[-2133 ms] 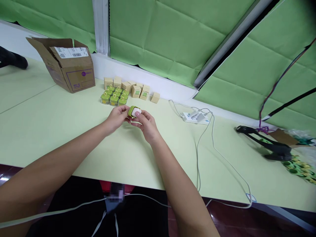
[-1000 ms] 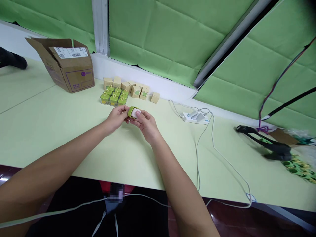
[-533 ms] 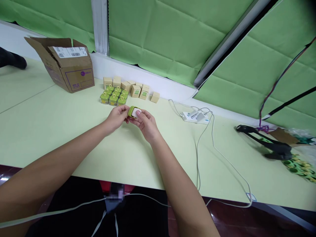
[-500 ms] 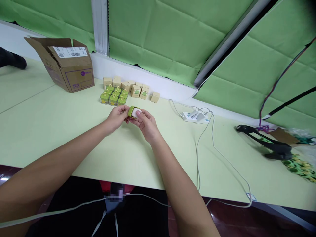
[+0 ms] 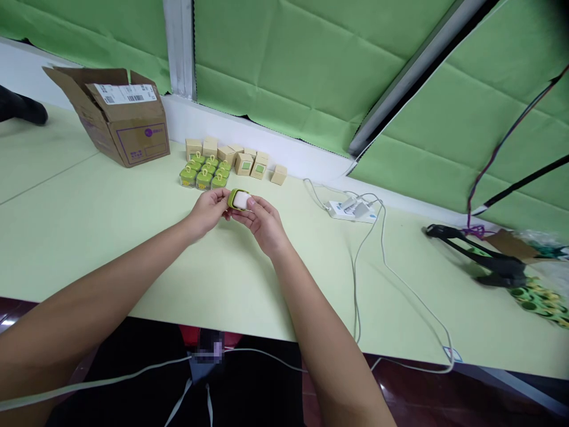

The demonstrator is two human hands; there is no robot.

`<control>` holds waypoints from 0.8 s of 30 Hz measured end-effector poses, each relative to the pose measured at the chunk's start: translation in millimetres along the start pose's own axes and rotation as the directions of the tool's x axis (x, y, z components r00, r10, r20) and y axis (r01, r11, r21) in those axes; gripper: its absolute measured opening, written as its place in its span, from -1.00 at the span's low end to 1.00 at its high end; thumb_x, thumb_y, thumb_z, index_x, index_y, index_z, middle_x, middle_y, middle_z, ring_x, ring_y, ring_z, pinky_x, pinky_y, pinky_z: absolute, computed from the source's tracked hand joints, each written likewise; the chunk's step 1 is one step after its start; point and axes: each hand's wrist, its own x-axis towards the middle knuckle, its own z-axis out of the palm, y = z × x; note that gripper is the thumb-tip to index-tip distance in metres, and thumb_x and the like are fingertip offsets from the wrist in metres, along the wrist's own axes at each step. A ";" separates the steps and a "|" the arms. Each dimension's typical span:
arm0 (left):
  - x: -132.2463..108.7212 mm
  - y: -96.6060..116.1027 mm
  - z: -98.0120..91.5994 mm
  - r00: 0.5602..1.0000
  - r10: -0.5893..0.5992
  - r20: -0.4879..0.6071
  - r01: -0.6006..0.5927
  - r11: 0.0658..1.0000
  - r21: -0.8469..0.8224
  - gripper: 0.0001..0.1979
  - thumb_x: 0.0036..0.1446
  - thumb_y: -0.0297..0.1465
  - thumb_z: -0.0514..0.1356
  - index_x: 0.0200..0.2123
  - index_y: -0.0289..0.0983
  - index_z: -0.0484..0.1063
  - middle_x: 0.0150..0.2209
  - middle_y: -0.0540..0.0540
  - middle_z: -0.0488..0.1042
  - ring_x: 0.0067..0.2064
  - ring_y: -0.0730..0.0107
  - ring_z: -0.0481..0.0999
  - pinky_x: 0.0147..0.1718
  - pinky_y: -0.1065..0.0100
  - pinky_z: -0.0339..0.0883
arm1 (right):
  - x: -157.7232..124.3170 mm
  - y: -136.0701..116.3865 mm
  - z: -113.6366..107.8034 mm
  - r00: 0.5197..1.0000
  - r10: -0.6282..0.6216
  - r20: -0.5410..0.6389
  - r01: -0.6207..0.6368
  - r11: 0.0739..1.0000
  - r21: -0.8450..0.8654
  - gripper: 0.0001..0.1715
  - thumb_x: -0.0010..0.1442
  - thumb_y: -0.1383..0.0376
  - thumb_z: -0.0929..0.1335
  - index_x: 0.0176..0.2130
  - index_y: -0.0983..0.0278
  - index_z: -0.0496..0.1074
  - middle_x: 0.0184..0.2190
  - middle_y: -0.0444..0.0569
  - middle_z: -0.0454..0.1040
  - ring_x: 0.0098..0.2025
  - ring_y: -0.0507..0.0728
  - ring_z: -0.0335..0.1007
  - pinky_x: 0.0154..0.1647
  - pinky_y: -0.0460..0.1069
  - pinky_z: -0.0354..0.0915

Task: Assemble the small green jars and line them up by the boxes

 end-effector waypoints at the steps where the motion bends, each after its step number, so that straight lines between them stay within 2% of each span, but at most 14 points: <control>1: 0.0 -0.1 -0.2 1.000 0.002 0.002 -0.002 1.000 0.002 -0.64 0.02 -0.13 0.44 -0.39 -0.29 0.47 -0.48 -0.01 0.46 -0.51 0.52 0.36 -0.49 0.40 0.31 | 0.1 0.0 -0.1 1.000 0.000 0.000 0.000 1.000 0.000 -0.50 -0.01 0.01 0.61 -0.21 0.25 0.52 -0.26 -0.04 0.66 -0.24 0.14 0.64 -0.01 0.08 0.57; 6: 0.5 -1.2 -1.6 1.000 0.015 0.008 -0.015 1.000 0.009 -0.70 0.06 -0.20 0.41 -0.41 -0.29 0.46 -0.49 0.01 0.44 -0.52 0.53 0.36 -0.49 0.41 0.30 | 0.1 0.5 -0.4 1.000 0.005 0.007 -0.005 1.000 -0.002 -0.54 0.04 0.03 0.59 -0.20 0.25 0.51 -0.24 -0.04 0.67 -0.22 0.15 0.64 0.01 0.09 0.56; 14: 1.8 -3.5 -1.9 1.000 0.027 -0.002 -0.027 1.000 0.013 -0.71 0.07 -0.19 0.40 -0.38 -0.29 0.49 -0.48 0.00 0.45 -0.51 0.53 0.37 -0.49 0.41 0.31 | 1.1 1.7 -3.3 1.000 0.008 0.006 -0.007 1.000 -0.009 -0.56 0.06 0.03 0.57 -0.17 0.22 0.51 -0.24 -0.06 0.67 -0.20 0.15 0.64 0.04 0.10 0.56; 18: 1.4 -3.7 -1.4 0.999 0.033 -0.006 -0.033 0.999 0.018 -0.70 0.08 -0.17 0.41 -0.38 -0.28 0.47 -0.48 0.01 0.44 -0.52 0.53 0.37 -0.50 0.42 0.31 | 1.1 1.6 -1.4 1.000 0.013 -0.011 -0.013 1.000 -0.007 -0.49 0.07 -0.06 0.55 -0.18 0.24 0.50 -0.24 -0.02 0.66 -0.21 0.16 0.64 0.04 0.13 0.57; 24: -0.1 -5.2 -1.4 0.996 0.076 0.036 -0.078 0.995 0.056 -0.66 0.10 -0.12 0.39 -0.36 -0.29 0.46 -0.49 0.02 0.42 -0.52 0.52 0.38 -0.51 0.42 0.31 | -0.9 3.0 3.5 0.998 -0.010 -0.056 0.009 1.000 -0.022 -0.39 -0.11 0.00 0.65 -0.19 0.24 0.48 -0.24 -0.06 0.63 -0.24 0.11 0.62 0.00 0.10 0.59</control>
